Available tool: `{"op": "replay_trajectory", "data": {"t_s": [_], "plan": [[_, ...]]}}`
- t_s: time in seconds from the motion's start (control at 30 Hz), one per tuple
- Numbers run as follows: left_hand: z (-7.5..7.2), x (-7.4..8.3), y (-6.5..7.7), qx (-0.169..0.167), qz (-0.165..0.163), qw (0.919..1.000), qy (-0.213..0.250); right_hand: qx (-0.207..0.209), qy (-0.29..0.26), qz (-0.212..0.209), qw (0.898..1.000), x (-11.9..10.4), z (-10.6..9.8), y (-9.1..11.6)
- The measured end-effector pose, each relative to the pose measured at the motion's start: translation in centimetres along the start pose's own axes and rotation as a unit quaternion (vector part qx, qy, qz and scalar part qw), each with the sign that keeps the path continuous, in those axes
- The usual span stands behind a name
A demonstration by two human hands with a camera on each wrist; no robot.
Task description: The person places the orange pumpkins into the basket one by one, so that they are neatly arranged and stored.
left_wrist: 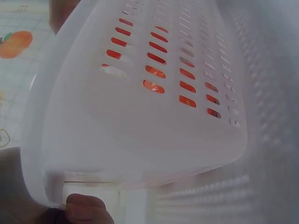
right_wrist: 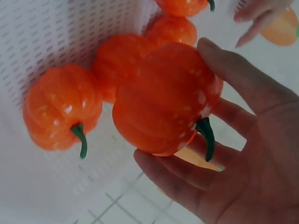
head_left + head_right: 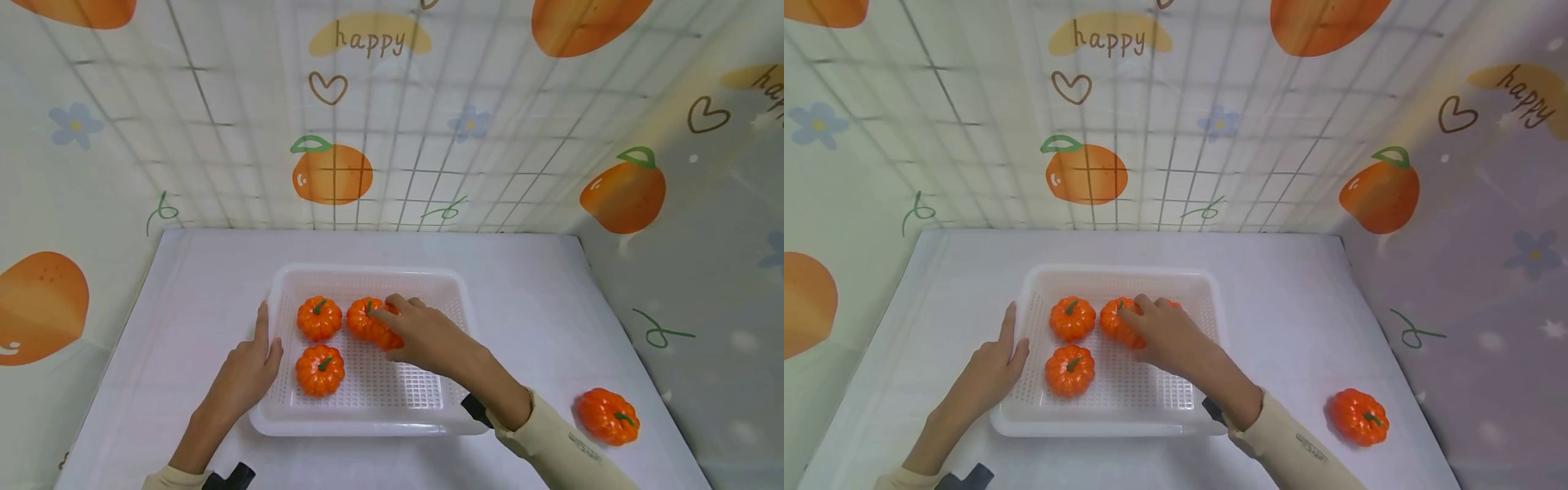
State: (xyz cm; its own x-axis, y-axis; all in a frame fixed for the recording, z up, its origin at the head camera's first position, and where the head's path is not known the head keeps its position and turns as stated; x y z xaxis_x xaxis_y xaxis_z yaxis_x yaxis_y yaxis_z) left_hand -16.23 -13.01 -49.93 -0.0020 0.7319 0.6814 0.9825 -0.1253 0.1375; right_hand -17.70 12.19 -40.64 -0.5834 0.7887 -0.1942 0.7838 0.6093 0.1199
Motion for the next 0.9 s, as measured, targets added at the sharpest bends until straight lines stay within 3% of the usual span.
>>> {"op": "replay_trajectory", "data": {"t_s": [0.3,0.63,0.9], "plan": [[0.1,0.0,-0.1,-0.002,-0.006,1.0,0.0,-0.024,0.039,-0.077,0.996,-1.7,1.4,-1.0],[0.1,-0.1,-0.3,0.002,-0.001,1.0,0.001,-0.102,0.04,-0.111,0.988,-2.1,3.7,-1.7],[0.0,-0.2,-0.3,0.0,-0.006,1.0,0.004,-0.12,0.081,-0.156,0.977,-2.9,5.3,-2.1]]}}
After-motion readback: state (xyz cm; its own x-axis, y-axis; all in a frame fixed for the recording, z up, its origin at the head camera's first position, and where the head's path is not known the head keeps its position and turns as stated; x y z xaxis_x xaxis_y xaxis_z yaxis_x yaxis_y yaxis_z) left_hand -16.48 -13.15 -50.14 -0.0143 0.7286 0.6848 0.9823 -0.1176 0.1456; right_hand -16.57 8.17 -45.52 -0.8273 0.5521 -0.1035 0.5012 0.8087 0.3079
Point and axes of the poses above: each hand's wrist, its own y-axis away from the middle knuckle, its own z-axis out of the palm, x = y × z, the point moved 6 cm from there along -y, towards the middle knuckle, and after that the axes turned 2 degrees about -z, right-handed, at the moved point
